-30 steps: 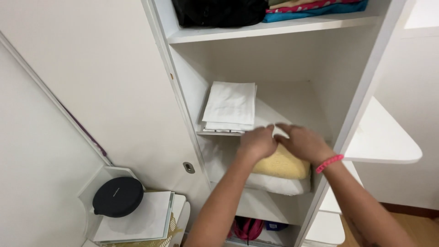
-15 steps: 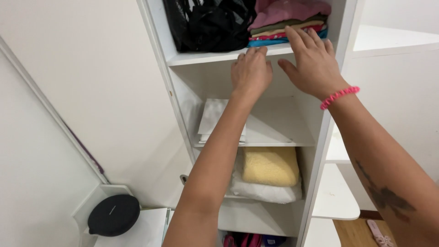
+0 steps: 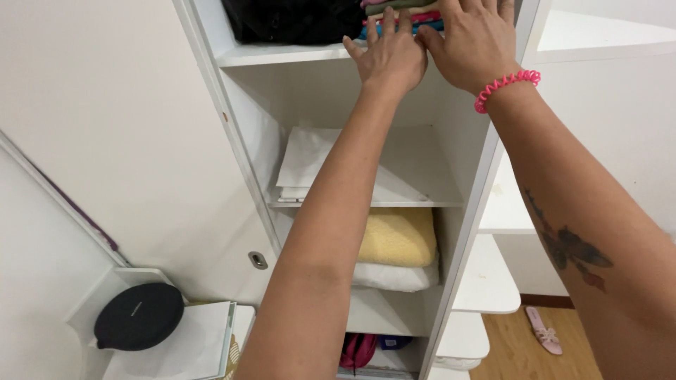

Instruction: The person retrieves folded clothes from a white closet shelf and places them on a bed. They then fold a beige t-shirt and a pink shirt on a pillow, smoothing the fabric and arranging the folded items.

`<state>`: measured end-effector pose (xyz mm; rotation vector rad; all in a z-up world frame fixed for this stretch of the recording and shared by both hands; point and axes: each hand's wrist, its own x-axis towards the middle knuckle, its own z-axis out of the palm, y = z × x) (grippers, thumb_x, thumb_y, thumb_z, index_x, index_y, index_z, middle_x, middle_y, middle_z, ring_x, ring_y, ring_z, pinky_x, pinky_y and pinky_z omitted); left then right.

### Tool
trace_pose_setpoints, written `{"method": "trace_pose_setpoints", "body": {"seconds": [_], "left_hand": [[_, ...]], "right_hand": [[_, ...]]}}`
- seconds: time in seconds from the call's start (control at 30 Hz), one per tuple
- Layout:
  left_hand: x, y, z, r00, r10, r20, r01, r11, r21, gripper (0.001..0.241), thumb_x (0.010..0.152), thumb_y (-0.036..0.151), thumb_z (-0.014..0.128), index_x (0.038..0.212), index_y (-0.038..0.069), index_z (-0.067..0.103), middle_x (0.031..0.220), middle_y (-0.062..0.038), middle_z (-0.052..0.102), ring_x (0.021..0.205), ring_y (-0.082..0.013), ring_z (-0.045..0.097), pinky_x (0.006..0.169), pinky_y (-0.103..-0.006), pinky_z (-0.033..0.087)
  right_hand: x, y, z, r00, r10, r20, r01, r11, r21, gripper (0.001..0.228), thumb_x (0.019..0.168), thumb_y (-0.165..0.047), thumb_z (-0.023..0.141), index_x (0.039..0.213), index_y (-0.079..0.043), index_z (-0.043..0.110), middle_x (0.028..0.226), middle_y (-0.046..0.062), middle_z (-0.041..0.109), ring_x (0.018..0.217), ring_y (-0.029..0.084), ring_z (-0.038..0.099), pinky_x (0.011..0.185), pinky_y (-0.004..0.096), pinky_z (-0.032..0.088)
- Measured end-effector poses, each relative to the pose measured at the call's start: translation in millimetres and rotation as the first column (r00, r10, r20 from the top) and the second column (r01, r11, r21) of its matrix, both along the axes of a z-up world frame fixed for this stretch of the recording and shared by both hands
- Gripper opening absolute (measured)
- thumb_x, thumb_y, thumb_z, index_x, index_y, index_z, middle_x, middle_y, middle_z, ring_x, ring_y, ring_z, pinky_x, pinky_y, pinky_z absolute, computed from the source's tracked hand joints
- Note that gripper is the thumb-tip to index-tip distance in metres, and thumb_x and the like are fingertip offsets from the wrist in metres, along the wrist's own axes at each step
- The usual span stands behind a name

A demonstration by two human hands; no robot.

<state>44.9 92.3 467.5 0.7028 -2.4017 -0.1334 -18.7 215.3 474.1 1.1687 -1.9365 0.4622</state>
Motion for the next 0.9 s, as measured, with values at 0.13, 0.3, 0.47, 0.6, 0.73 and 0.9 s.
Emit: {"method": "trace_pose_setpoints", "body": {"seconds": [0.13, 0.3, 0.47, 0.6, 0.73, 0.9], "left_hand": [[-11.7, -9.8, 0.0, 0.998, 0.003, -0.07, -0.004, 1.0, -0.013, 0.059, 0.103, 0.038, 0.035, 0.16, 0.027, 0.026, 0.17, -0.001, 0.017, 0.156, -0.0281, 0.015, 0.12, -0.0703, 0.007], [-11.3, -9.0, 10.1, 0.998, -0.029, -0.049, 0.032, 0.998, 0.055, 0.059, 0.105, 0.048, 0.028, 0.16, 0.028, 0.023, 0.17, 0.001, 0.015, 0.157, -0.0286, 0.011, 0.122, -0.0691, 0.005], [-18.5, -13.6, 12.5, 1.0, 0.005, -0.005, -0.005, 0.999, 0.04, 0.06, 0.104, 0.041, 0.032, 0.162, 0.029, 0.021, 0.17, 0.001, 0.014, 0.157, -0.0284, 0.01, 0.121, -0.0691, 0.006], [-29.3, -22.3, 13.2, 1.0, -0.004, -0.013, 0.004, 0.998, 0.058, 0.059, 0.104, 0.042, 0.03, 0.161, 0.031, 0.02, 0.17, 0.002, 0.014, 0.157, -0.0283, 0.01, 0.122, -0.0691, 0.006], [-37.7, -27.8, 13.2, 1.0, 0.011, -0.003, -0.011, 1.0, 0.029, 0.061, 0.103, 0.04, 0.033, 0.161, 0.032, 0.02, 0.17, 0.003, 0.013, 0.157, -0.0283, 0.01, 0.121, -0.0693, 0.007], [-45.3, -31.7, 12.7, 0.999, -0.028, -0.029, 0.029, 0.998, 0.057, 0.058, 0.105, 0.041, 0.029, 0.162, 0.031, 0.019, 0.17, 0.003, 0.013, 0.157, -0.0295, 0.009, 0.122, -0.0689, 0.006]], "right_hand": [[-22.2, -7.3, -5.6, 0.959, 0.045, -0.281, -0.079, 0.991, -0.109, 0.06, 0.113, -0.036, 0.058, 0.162, -0.006, 0.04, 0.162, 0.027, 0.041, 0.149, 0.05, 0.028, 0.119, 0.063, 0.011], [-17.6, -11.0, -0.9, 0.993, 0.079, -0.083, -0.089, 0.989, -0.117, 0.065, 0.116, -0.046, 0.045, 0.168, -0.01, 0.028, 0.172, 0.022, 0.024, 0.158, 0.042, 0.013, 0.126, 0.06, 0.008], [-29.3, -21.2, -1.2, 0.997, 0.06, -0.043, -0.063, 0.996, -0.068, 0.065, 0.116, -0.043, 0.043, 0.169, -0.011, 0.023, 0.173, 0.021, 0.021, 0.16, 0.04, 0.01, 0.127, 0.06, 0.006], [-40.3, -30.4, 3.2, 1.0, 0.027, -0.004, -0.028, 0.999, -0.031, 0.067, 0.113, -0.04, 0.044, 0.169, -0.012, 0.019, 0.172, 0.021, 0.02, 0.16, 0.04, 0.011, 0.126, 0.061, 0.005], [-56.4, -38.0, 5.1, 0.999, 0.03, 0.019, -0.03, 1.0, 0.0, 0.072, 0.11, -0.04, 0.048, 0.169, -0.014, 0.017, 0.172, 0.022, 0.018, 0.159, 0.041, 0.011, 0.126, 0.061, 0.007], [-86.3, -52.4, 1.5, 0.999, 0.022, 0.038, -0.025, 0.997, 0.079, 0.083, 0.103, -0.039, 0.057, 0.169, -0.01, 0.014, 0.172, 0.023, 0.018, 0.159, 0.042, 0.012, 0.123, 0.065, 0.009]]}}
